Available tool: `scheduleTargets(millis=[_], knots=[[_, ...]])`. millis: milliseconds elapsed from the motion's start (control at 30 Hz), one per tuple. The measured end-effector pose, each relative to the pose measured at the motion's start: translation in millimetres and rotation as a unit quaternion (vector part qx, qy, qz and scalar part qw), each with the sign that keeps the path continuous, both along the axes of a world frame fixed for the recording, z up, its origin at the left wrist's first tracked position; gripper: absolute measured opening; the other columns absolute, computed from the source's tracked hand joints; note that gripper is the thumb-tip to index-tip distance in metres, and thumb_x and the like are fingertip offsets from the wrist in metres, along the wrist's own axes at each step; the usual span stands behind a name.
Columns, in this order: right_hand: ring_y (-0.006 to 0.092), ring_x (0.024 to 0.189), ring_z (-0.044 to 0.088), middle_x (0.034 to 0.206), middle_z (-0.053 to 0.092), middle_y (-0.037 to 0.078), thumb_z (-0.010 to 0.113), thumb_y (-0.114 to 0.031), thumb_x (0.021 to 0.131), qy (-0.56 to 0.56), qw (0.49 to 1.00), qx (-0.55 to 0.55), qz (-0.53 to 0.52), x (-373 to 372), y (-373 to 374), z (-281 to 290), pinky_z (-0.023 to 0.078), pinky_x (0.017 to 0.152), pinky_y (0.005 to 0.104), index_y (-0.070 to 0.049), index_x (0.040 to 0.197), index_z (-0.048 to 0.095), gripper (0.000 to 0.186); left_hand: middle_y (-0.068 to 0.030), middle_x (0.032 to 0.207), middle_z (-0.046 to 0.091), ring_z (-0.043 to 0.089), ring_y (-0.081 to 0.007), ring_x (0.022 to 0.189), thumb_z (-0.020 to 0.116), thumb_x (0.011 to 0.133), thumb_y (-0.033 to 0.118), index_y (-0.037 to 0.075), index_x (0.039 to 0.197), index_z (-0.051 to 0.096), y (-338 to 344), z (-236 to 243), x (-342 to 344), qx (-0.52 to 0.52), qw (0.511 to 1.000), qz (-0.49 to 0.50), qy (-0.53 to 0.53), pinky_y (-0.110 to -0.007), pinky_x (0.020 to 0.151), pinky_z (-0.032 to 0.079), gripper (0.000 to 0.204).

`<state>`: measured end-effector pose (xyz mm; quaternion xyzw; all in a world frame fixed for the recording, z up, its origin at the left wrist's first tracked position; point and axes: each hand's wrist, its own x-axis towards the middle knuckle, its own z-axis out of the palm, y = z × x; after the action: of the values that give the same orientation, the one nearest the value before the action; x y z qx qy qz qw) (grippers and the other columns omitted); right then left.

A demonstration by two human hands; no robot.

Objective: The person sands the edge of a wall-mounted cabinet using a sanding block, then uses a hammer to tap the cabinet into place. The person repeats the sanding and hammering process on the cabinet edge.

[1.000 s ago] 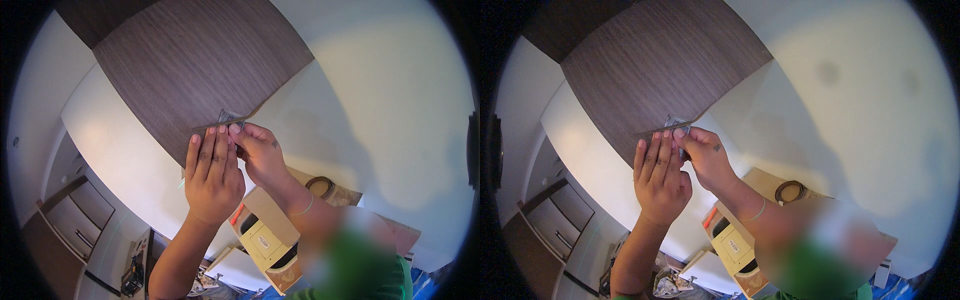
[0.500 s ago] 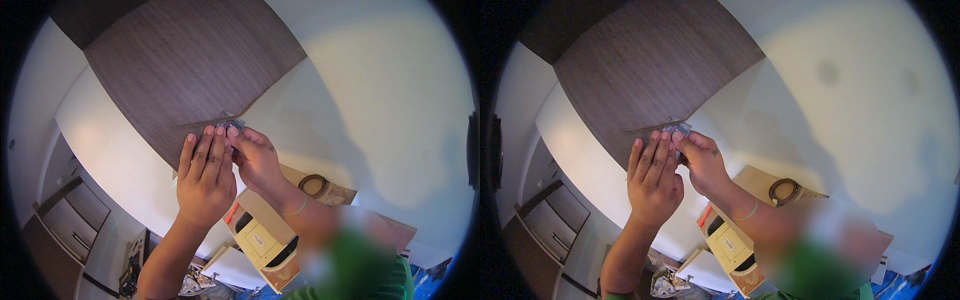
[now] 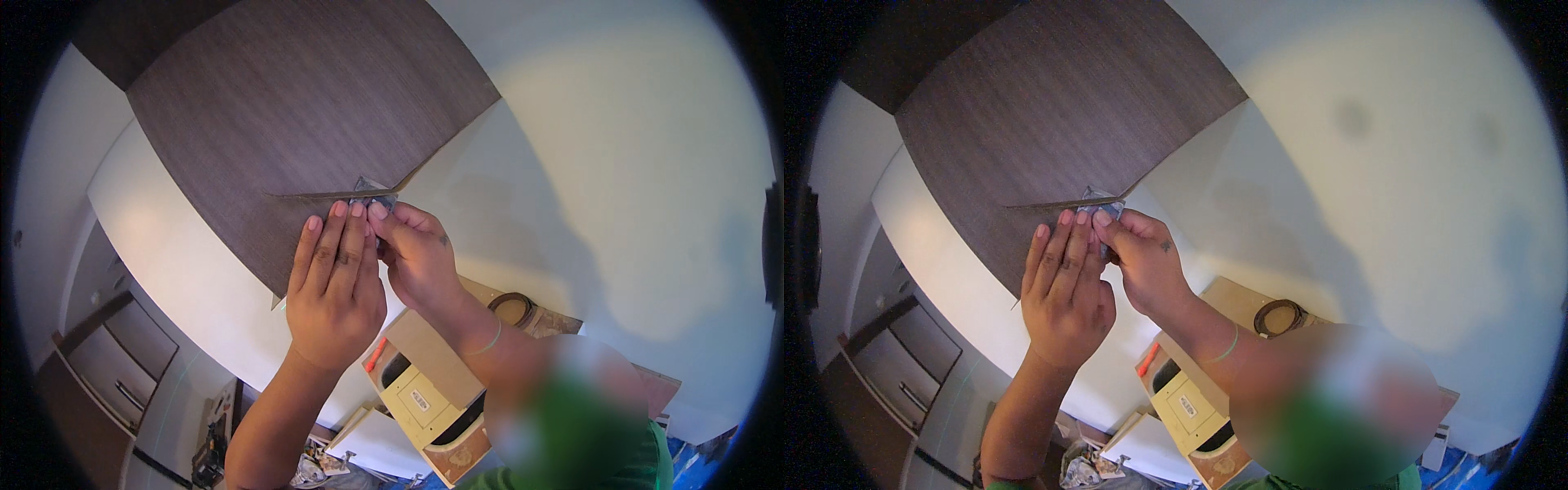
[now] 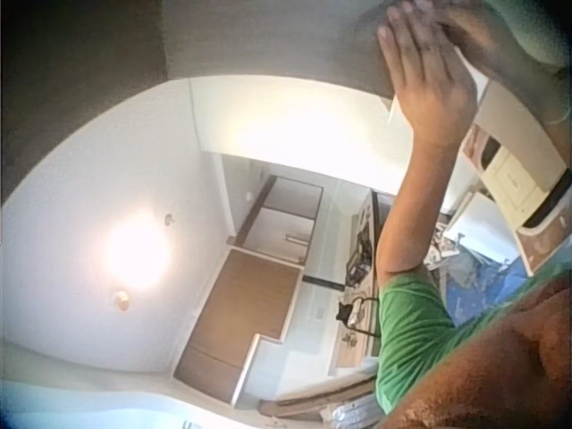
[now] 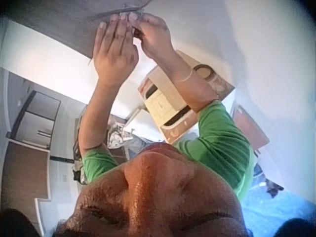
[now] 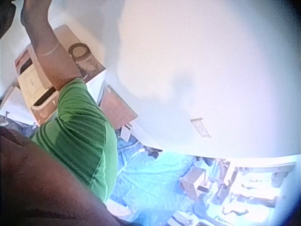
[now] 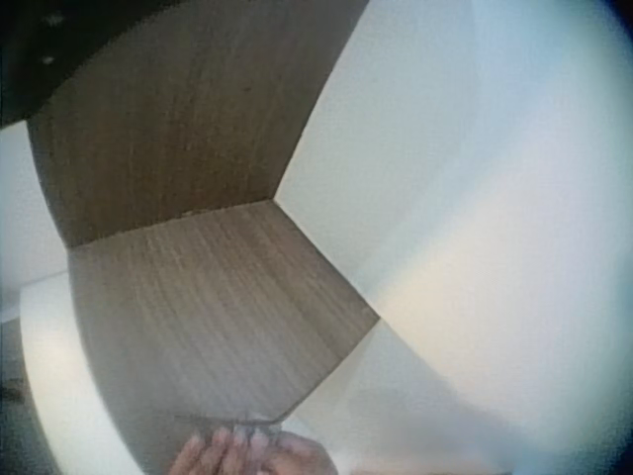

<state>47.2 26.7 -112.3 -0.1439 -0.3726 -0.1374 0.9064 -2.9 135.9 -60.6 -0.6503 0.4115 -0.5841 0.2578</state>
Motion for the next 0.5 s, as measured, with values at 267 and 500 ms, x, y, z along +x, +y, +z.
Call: scheduleTargets(millis=[267, 500], knots=[[0.0083, 0.068, 0.052, 0.08, 0.062, 0.001, 0.051, -0.02, 0.1, 0.0, 1.0, -0.001, 0.0, -5, -1, 4, 0.044, 0.062, 0.0252, -0.003, 0.093, 0.064, 0.023, -0.0187, 0.131, 0.058, 0.051, -0.0311, 0.129, 0.057, 0.067, -0.001, -0.006, 0.114, 0.064, -5, 2, -8, -0.013, 0.999, 0.021, 0.037, -0.049, 0.112, 0.035, 0.048], [0.0078, 0.07, 0.053, 0.081, 0.062, 0.0, 0.049, -0.02, 0.101, 0.004, 1.0, -0.012, -0.002, -5, 1, -6, 0.044, 0.064, 0.0252, -0.004, 0.094, 0.064, 0.023, -0.0191, 0.131, 0.057, 0.05, -0.0313, 0.129, 0.056, 0.067, -0.002, -0.007, 0.115, 0.063, -5, -2, -10, -0.004, 0.999, 0.015, 0.052, -0.049, 0.112, 0.035, 0.049]])
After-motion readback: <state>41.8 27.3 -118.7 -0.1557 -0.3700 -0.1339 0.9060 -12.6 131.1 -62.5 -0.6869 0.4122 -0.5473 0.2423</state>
